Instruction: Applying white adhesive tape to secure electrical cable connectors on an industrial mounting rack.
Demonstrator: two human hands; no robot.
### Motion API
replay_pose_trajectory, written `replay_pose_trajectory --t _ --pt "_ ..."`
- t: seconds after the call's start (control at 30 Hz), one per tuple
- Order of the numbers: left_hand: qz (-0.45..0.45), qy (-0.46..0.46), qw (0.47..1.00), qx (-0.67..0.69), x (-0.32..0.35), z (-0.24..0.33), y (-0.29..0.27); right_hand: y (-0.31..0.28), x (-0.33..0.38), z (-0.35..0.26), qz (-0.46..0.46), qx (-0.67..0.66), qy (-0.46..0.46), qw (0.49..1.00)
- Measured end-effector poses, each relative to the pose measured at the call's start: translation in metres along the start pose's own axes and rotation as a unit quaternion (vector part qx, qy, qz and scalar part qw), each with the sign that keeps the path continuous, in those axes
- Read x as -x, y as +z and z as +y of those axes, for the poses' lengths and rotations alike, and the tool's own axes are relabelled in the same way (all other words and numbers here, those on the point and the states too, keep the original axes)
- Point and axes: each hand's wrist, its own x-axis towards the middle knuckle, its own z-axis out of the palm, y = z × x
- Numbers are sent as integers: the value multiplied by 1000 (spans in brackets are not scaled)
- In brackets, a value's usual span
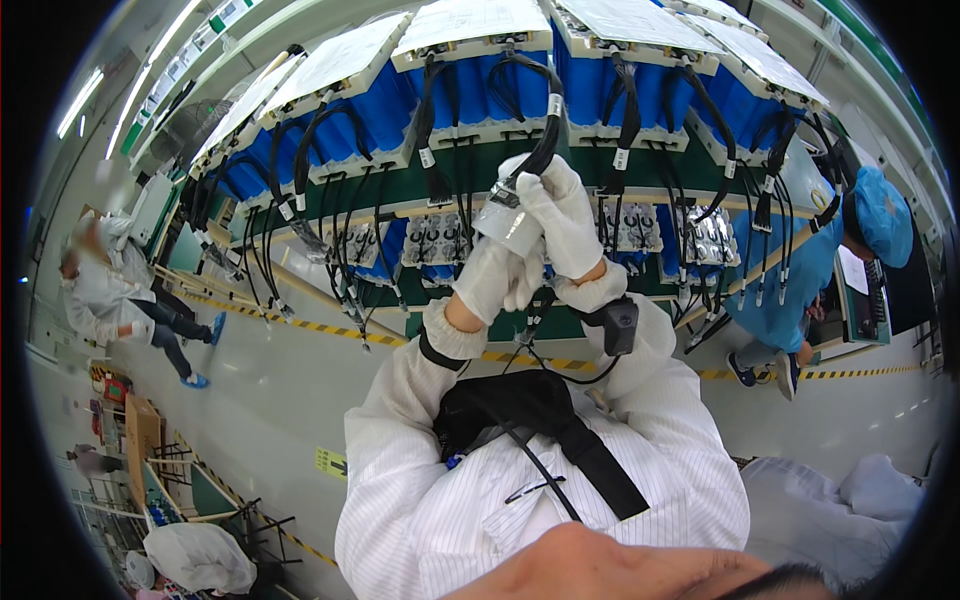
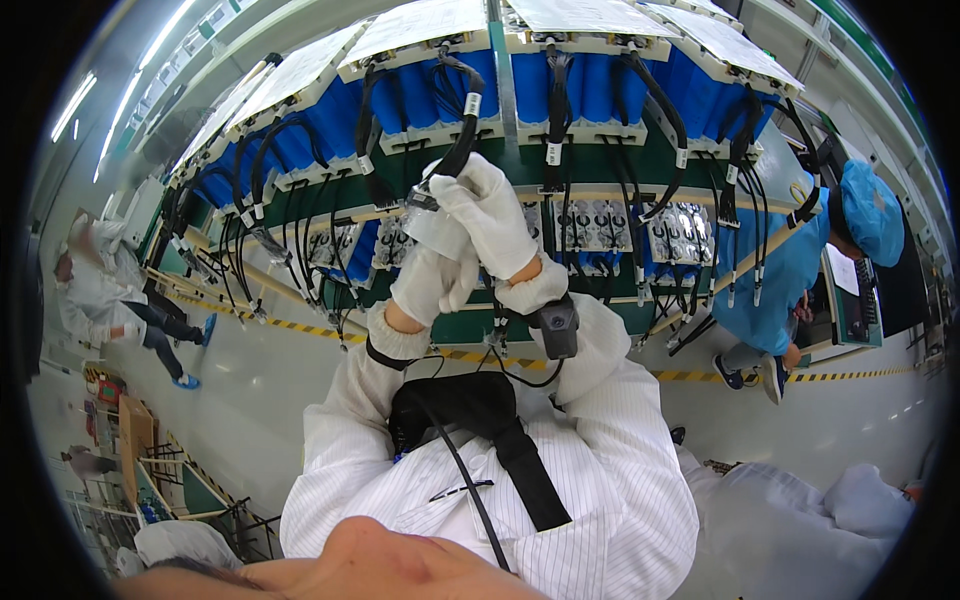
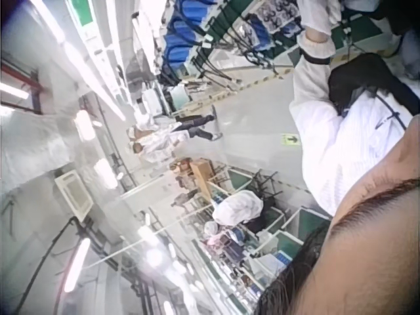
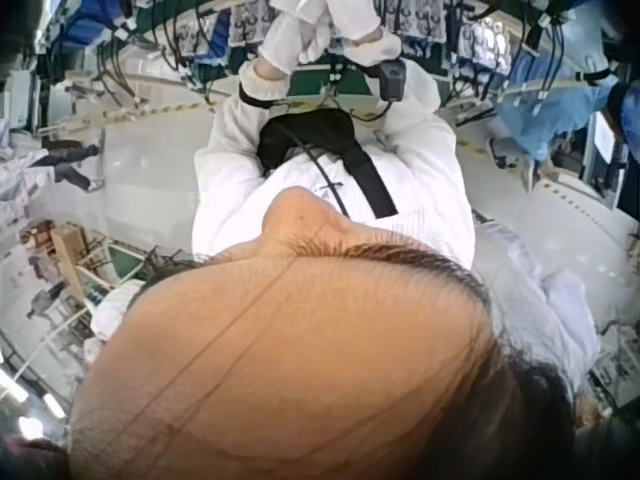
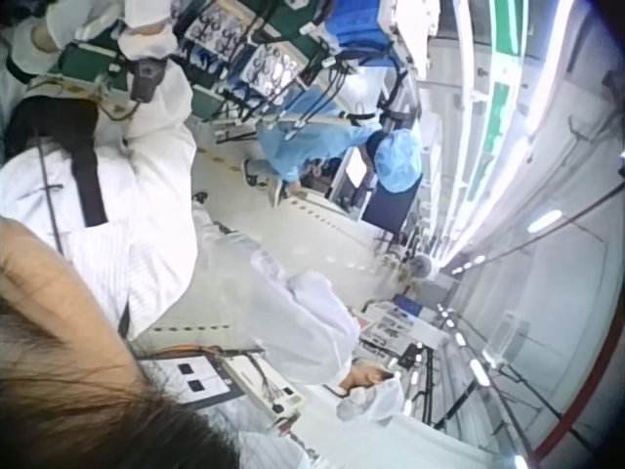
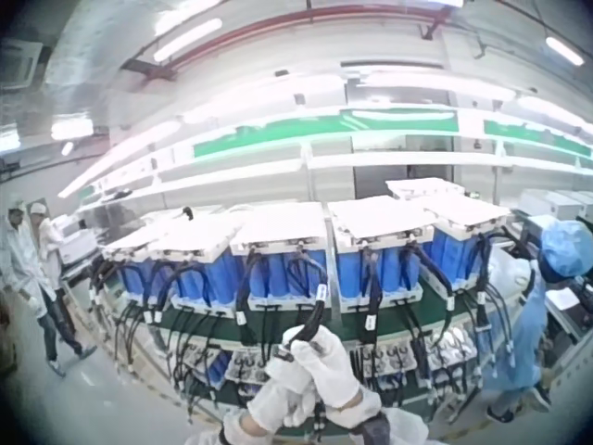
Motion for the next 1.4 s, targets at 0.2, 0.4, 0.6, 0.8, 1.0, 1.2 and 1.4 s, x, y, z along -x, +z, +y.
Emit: replay_pose_trajectory --t 0.2,0.4,0.6,0.8,1.0,1.2,1.4 --pt "63 -141 910 -384 39 48 -36 2 7 34 59 2 15 998" --pt "267 140 826 -477 17 74 -54 -1 8 41 122 182 25 975" --pt "125 286 790 -527 18 88 -37 8 2 21 92 359 34 928" --pt "35 279 776 -565 11 108 -31 12 -11 17 -41 461 -58 885" --pt "-8 313 720 -619 3 119 -27 19 -3 -4 -3 217 10 976" --pt "6 354 613 -707 -2 122 -30 24 -17 -8 -59 501 58 862" --pt "266 484 483 -680 19 116 -32 35 -17 -12 -17 415 157 896"
